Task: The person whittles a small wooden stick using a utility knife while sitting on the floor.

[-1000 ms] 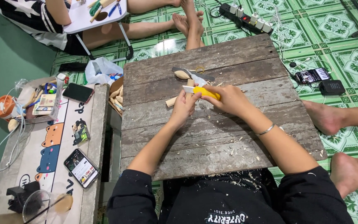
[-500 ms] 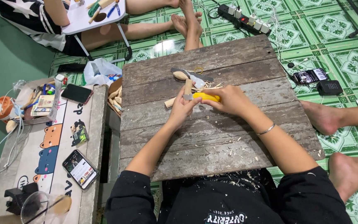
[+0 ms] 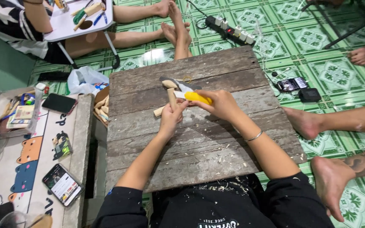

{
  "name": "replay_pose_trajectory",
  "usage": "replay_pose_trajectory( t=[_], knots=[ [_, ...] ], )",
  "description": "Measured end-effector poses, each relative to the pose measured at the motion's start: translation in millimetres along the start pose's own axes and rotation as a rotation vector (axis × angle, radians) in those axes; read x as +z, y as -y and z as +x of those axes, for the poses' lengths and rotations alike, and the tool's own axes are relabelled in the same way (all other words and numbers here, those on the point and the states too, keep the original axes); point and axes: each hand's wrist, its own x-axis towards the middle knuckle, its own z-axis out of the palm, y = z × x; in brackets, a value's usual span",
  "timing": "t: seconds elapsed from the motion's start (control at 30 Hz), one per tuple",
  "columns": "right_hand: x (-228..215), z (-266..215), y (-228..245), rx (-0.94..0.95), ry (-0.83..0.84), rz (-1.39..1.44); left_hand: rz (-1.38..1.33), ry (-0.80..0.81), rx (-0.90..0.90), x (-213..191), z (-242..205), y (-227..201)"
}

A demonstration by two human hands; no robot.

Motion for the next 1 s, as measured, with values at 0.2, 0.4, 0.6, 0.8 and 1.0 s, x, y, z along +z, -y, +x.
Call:
replay_pose_trajectory(
  t=[0.2,0.4,0.6,0.8,1.0],
  knots=[
    [-14.0,-0.5,-1.8,0.029,-0.069,0.035,-0.029,-0.019,-0.053,-8.7,6.5,20.9],
    [-11.2,2.7,-15.8,-0.012,-0.099,0.089,-0.023,-0.001,-0.050,-7.3,6.2,18.6],
    [-0.4,6.2,-43.5,0.001,-0.188,0.067,-0.017,0.012,-0.059,-11.1,6.1,16.8],
    [8.1,5.1,-43.5,0.050,-0.227,0.163,-0.070,0.018,-0.071,-17.6,0.9,17.6],
    [15.3,8.6,-48.4,0.092,-0.245,0.267,-0.127,0.004,-0.080,-21.3,-1.4,22.6]
  ],
)
